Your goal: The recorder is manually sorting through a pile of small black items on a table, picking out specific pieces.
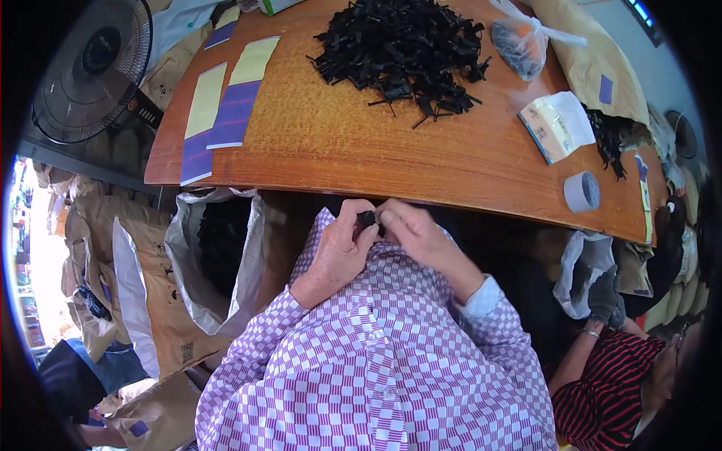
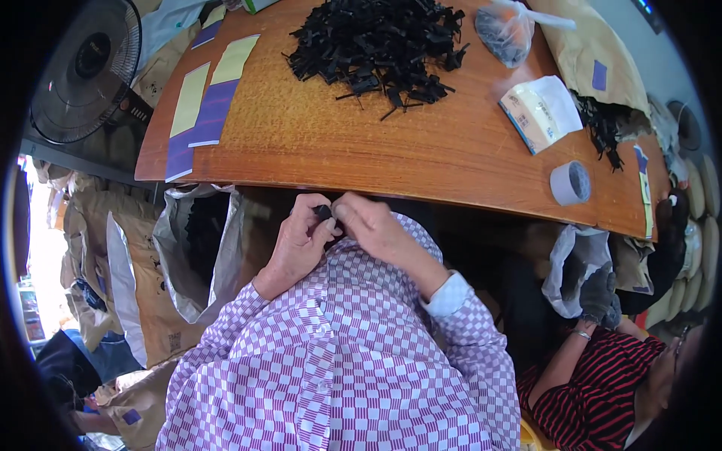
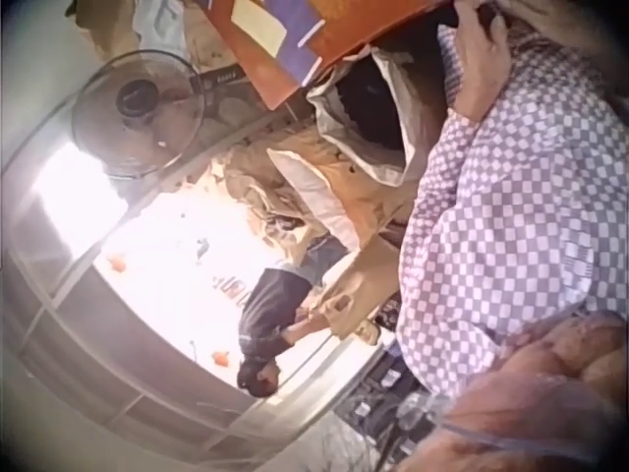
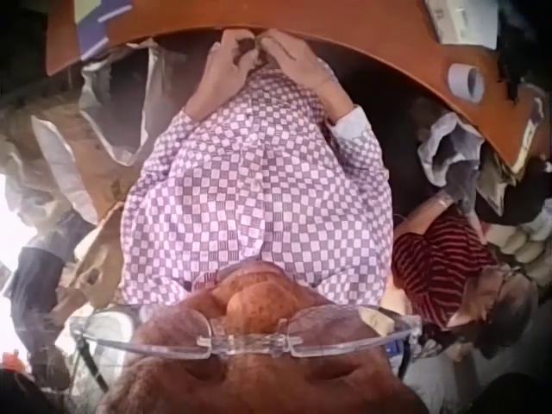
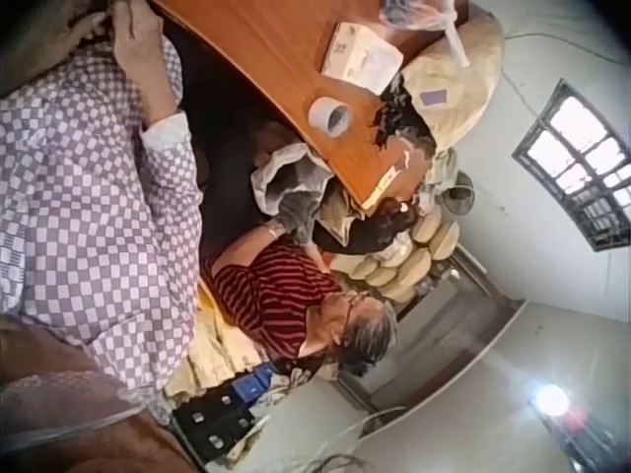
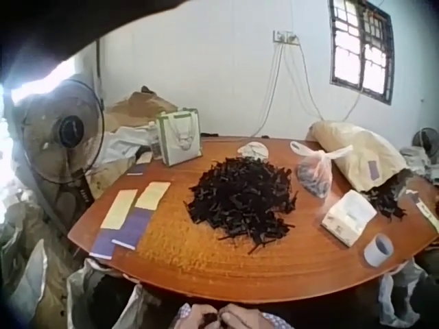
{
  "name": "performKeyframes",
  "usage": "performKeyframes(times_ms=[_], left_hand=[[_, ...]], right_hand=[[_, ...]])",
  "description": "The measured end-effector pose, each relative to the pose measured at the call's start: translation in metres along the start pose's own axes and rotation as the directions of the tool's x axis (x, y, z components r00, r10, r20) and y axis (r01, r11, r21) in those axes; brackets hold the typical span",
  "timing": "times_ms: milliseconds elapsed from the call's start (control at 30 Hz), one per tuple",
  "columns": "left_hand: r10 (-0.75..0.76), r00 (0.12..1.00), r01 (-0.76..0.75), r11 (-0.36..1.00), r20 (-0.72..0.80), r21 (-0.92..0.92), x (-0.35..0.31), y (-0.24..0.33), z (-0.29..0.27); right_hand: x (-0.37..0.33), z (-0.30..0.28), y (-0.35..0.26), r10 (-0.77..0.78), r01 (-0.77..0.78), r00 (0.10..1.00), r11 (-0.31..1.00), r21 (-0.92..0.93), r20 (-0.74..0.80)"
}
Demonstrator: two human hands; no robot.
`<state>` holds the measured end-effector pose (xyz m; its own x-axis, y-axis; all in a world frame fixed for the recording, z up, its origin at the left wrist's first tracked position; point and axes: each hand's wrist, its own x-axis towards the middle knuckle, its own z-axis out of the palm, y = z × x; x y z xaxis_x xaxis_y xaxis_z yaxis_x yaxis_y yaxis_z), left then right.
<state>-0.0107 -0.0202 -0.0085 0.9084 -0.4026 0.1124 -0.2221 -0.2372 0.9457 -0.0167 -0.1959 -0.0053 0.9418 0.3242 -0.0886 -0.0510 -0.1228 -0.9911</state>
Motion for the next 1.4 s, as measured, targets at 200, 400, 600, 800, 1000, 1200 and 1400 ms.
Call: performKeyframes(times_ms=[200, 400, 600, 800, 1000, 1200, 1400], left_hand=[[-0.438, 0.893, 0.394, 0.656, 0.100, -0.643, -0.004, -0.001, -0.024], [-0.517, 0.769, 0.575, 0.301, 0.376, -0.761, -0.009, -0.009, -0.030], [-0.384, 0.843, 0.489, 0.256, 0.376, -0.834, -0.006, -0.020, -0.033], [-0.269, 0.961, 0.245, 0.700, 0.070, -0.671, 0.031, -0.004, -0.039], [-0.307, 0.951, 0.259, 0.766, 0.018, -0.588, 0.069, -0.004, -0.038], [-0.379, 0.905, 0.413, 0.680, 0.192, -0.606, 0.048, -0.002, -0.030], [-0.300, 0.921, 0.389, 0.703, 0.248, -0.595, 0.044, 0.006, -0.016]], right_hand=[[0.065, -0.084, -0.028, -0.364, -0.021, 0.923, 0.279, -0.960, -0.126], [0.106, -0.105, -0.018, -0.328, 0.128, 0.934, -0.067, -0.990, 0.143], [0.127, -0.096, -0.033, -0.254, 0.210, 0.942, -0.070, -0.975, 0.221], [0.133, -0.069, -0.028, -0.355, 0.187, 0.903, 0.831, -0.523, -0.242], [0.083, -0.009, -0.031, -0.218, 0.175, 0.953, 0.962, -0.210, -0.208], [0.045, 0.001, -0.018, -0.325, 0.273, 0.905, 0.939, -0.211, -0.274], [0.017, 0.012, -0.008, -0.232, 0.225, 0.882, 0.972, -0.065, -0.411]])
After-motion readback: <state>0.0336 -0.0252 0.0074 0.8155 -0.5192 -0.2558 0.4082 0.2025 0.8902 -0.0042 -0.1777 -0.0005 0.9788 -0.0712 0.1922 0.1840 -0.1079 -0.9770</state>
